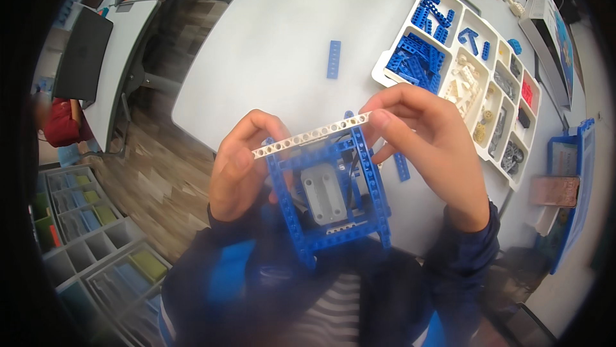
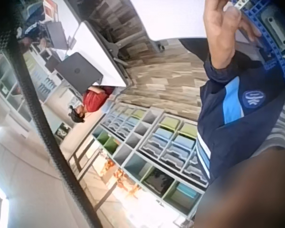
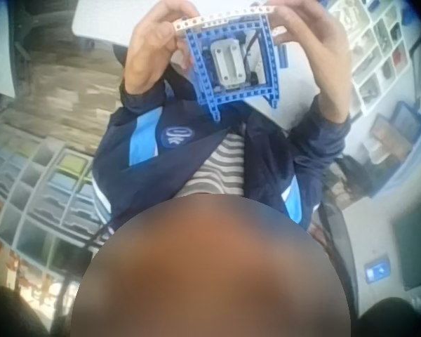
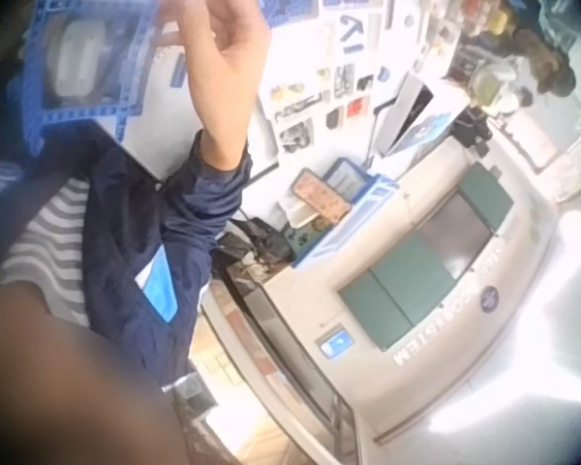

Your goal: The person assembles a small robot frame using blue and white plastic beams, connectors, and pins. They repeatedly pick parts from a compartmentalized tray, attach them to the frame, and adjust the structure while seated at a table.

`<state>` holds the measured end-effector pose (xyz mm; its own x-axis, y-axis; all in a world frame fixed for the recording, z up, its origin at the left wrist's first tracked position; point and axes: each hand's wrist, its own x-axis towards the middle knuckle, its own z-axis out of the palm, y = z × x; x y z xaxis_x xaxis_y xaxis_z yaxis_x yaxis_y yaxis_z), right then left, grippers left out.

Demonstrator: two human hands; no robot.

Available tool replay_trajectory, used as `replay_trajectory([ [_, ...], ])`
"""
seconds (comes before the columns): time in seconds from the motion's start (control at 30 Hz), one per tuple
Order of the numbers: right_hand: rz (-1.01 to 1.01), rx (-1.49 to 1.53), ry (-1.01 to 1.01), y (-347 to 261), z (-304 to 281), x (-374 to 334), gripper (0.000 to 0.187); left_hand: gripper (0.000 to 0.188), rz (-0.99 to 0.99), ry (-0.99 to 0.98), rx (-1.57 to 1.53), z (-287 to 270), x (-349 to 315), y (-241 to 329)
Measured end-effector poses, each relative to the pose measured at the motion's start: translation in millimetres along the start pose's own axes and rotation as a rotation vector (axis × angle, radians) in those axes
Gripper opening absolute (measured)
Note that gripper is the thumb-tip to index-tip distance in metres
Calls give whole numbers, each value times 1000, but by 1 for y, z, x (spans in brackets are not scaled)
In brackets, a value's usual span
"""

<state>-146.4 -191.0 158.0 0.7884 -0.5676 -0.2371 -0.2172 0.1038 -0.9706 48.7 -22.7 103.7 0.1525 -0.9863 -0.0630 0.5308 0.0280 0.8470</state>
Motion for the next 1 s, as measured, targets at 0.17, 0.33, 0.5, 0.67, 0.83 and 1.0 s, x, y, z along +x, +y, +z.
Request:
replay_trajectory([
  [0.17,-114,3,55,5,2,-2,21,58,32,-93,-113,-12,4,-10],
  [0.33,-129,33,42,6,2,-3,20,61,76,-140,-236,-20,7,-24],
  [0.5,-126,18,26,7,-1,-2,21,60,75,-192,-311,-27,8,-29],
  [0.67,-124,8,31,11,-1,2,26,57,95,-169,-350,-27,8,-36],
  [0.83,-121,-1,32,11,-1,2,25,60,91,-147,-333,-26,9,-35],
  [1.0,-96,8,-10,11,-5,3,19,65,62,-121,-292,-21,7,-28],
])
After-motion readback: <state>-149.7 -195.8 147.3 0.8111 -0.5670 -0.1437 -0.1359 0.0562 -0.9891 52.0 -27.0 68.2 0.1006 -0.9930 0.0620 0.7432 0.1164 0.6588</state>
